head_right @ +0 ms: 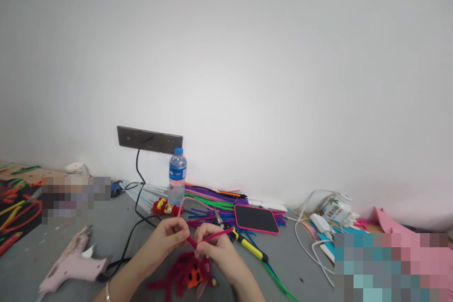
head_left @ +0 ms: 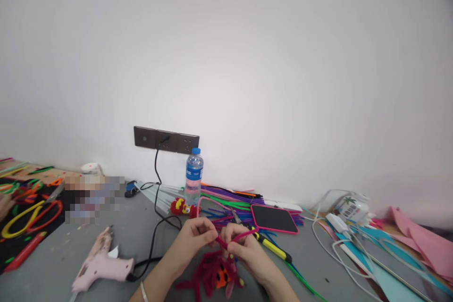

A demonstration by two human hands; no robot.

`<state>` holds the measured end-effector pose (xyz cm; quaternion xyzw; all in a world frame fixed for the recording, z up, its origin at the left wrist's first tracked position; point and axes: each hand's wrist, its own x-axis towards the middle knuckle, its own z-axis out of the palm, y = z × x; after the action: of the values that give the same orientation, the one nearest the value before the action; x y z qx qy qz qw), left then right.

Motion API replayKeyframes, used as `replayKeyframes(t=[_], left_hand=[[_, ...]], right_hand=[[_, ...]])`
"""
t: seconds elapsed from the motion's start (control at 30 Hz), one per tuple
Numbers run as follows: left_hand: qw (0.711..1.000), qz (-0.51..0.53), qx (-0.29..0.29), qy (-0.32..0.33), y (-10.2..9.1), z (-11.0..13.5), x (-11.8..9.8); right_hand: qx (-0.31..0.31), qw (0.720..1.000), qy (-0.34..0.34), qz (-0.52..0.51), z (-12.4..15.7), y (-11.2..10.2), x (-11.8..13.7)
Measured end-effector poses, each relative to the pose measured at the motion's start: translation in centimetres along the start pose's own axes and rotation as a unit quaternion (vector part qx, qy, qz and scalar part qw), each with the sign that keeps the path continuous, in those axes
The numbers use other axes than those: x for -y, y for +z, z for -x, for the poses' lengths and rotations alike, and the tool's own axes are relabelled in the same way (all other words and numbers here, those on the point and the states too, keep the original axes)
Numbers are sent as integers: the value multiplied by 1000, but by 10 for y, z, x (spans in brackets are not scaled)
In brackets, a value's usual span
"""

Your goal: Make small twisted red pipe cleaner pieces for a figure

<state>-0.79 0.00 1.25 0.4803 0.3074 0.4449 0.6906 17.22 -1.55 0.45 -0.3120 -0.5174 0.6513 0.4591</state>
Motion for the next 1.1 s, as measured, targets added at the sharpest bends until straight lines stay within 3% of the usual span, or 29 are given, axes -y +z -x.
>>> replayKeyframes(t=[0.13, 0.43, 0.6, 1.1], left_hand=[[996, 77, 45, -29, 3, 2, -1], [989, 120, 86, -29, 7, 5, 2], [990, 119, 73, -23, 6, 4, 3], [993, 91, 72, -27, 10, 5, 6]], right_hand=[[46, 997, 31, -60, 3, 2, 0], [52, 992, 39, -109, 6, 11, 3], [40, 989, 12, -140, 2, 14, 3], [51, 991, 36, -118, 7, 5, -5]])
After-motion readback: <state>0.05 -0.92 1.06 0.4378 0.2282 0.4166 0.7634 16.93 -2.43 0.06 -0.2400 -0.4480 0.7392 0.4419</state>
